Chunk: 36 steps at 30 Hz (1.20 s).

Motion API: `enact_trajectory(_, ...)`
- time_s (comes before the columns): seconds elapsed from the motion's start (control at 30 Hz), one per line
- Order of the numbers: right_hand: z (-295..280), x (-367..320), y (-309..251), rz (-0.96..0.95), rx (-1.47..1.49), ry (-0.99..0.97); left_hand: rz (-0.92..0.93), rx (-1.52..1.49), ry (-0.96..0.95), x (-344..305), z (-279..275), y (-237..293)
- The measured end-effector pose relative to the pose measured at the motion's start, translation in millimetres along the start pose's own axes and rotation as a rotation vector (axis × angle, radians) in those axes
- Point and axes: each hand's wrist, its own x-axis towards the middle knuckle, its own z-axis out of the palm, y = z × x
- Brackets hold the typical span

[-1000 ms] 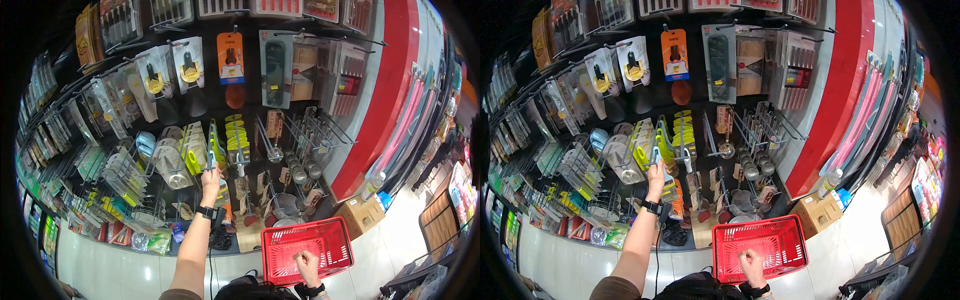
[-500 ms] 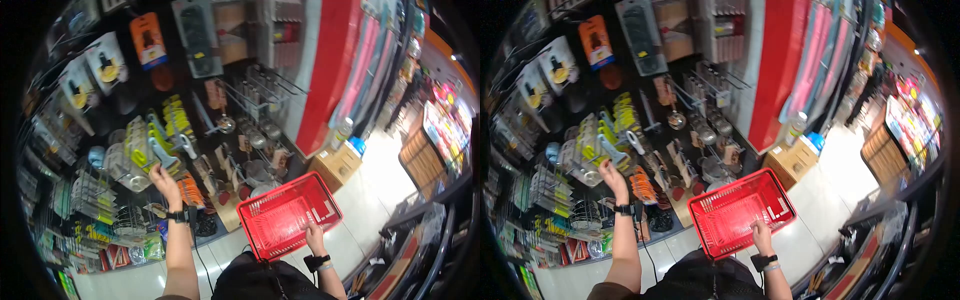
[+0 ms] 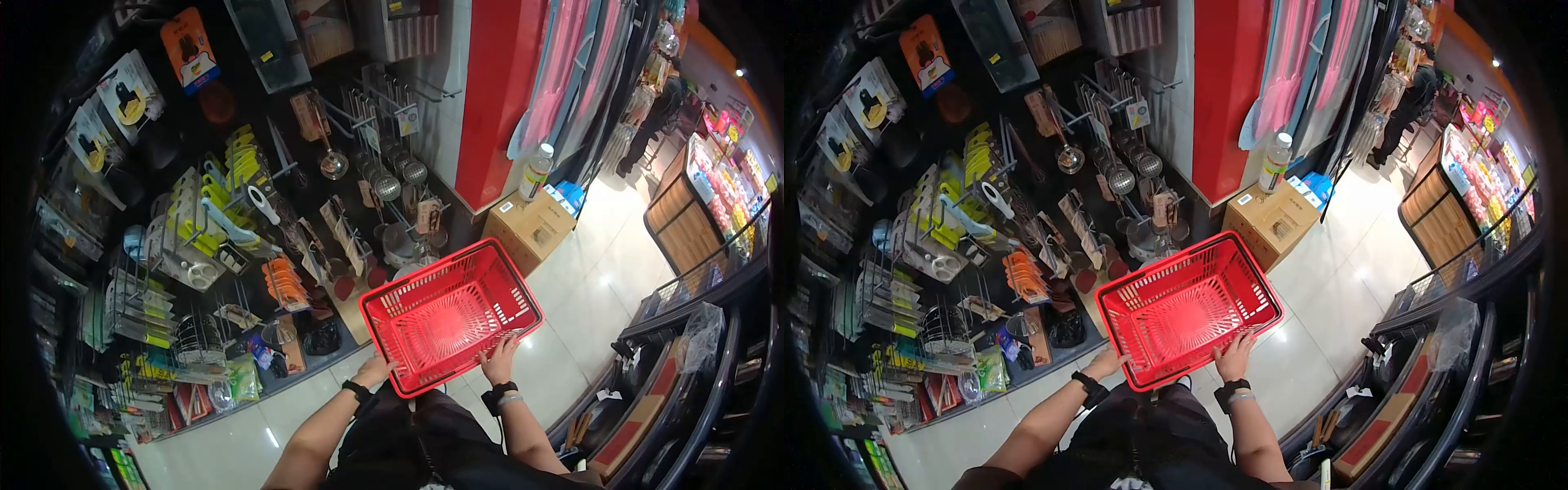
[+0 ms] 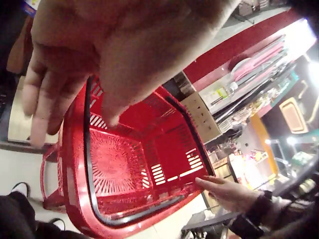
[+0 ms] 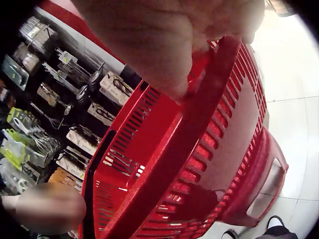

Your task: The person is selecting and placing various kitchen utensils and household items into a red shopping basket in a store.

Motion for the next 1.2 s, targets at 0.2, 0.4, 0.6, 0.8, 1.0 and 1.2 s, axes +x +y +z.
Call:
enact_trajectory(0.2,1.3,-5.3,1.4,-0.068,0.013,0.031,-0.198,-0.337,0.060,1.9,24.4,-8.1)
enact_trajectory(0.4,-4.0,-2.5,-4.5,-0.046,0.019,-0.009,-0.257,-0.368,0.205,2.5,26.2,-8.8)
enact_trajectory(0.6,4.5,0.0,1.9,-0.058,-0.033,-0.067,-0.230,-0.285,0.272,-12.3,21.2,-32.2)
enact_trajectory(0.8,19.3,-15.1,-6.5,-0.182,-0.018,0.178,-0.352,-0.411,0.027,-97.9,3.2,-96.8)
enact_trajectory(1.0,104.1,-22.9,-24.3,-0.537,-0.093,0.397,-0.567,-0.429,-0.049,-240.0,49.9,-216.7)
enact_trajectory(1.2,140.7,-107.5,-175.3,-0.874,0.311,-0.105,-0.977,-0.671,-0.009,-386.2,139.5,-320.6)
